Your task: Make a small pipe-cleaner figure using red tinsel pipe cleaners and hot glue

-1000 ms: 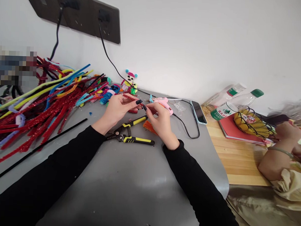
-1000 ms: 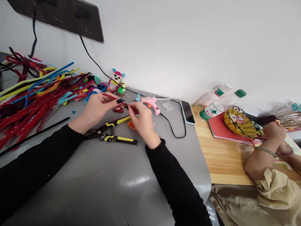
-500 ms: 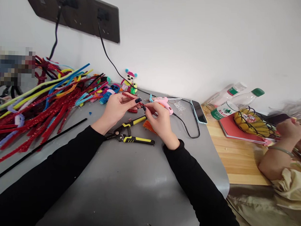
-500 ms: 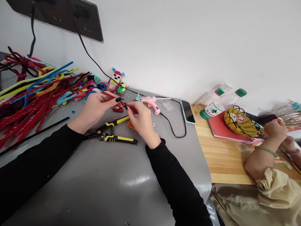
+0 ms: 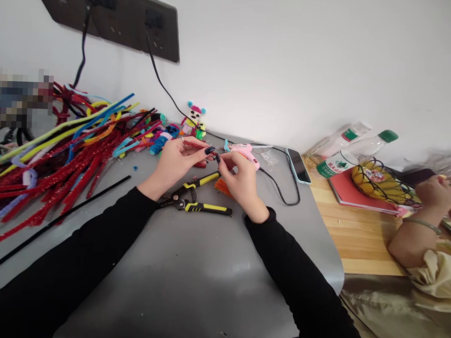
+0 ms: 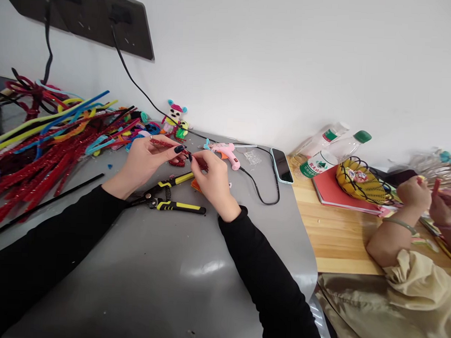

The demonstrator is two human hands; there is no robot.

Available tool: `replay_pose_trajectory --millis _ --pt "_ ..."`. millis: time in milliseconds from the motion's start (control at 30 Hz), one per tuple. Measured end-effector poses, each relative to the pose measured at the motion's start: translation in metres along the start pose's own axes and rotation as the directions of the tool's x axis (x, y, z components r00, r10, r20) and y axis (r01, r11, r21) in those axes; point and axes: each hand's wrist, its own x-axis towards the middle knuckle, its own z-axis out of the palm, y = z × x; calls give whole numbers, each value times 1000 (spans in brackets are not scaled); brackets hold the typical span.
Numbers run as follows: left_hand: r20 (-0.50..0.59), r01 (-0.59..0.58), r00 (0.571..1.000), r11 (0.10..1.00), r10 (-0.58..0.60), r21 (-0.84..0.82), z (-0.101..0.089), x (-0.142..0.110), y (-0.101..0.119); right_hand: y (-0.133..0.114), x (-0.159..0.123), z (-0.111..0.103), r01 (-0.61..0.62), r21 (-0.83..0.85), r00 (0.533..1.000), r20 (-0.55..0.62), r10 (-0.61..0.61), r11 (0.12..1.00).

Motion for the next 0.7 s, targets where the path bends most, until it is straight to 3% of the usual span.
replay_pose_trajectory --millis 200,367,433,567,633,700 --pt "85 -154 987 965 139 214 0 -5 4 -1 1 -2 -39 -1 999 -29 39 999" --pt "195 -374 927 809 319 453 -1 -9 2 -1 3 -3 -86 37 992 -91 89 996" --pt "251 -462 886 705 389 539 -2 -10 0 -1 3 -3 -94 55 988 -114 99 994" --pt "382 -642 752 466 538 609 -4 -8 -6 -2 3 -2 -99 101 986 -126 111 990" --pt "440 -702 688 376 577 604 -4 -7 -8 -2 3 -2 -112 122 985 -121 127 986" --pt "488 -733 652 317 581 602 -4 -7 -8 -2 4 -1 -132 144 982 -116 149 981"
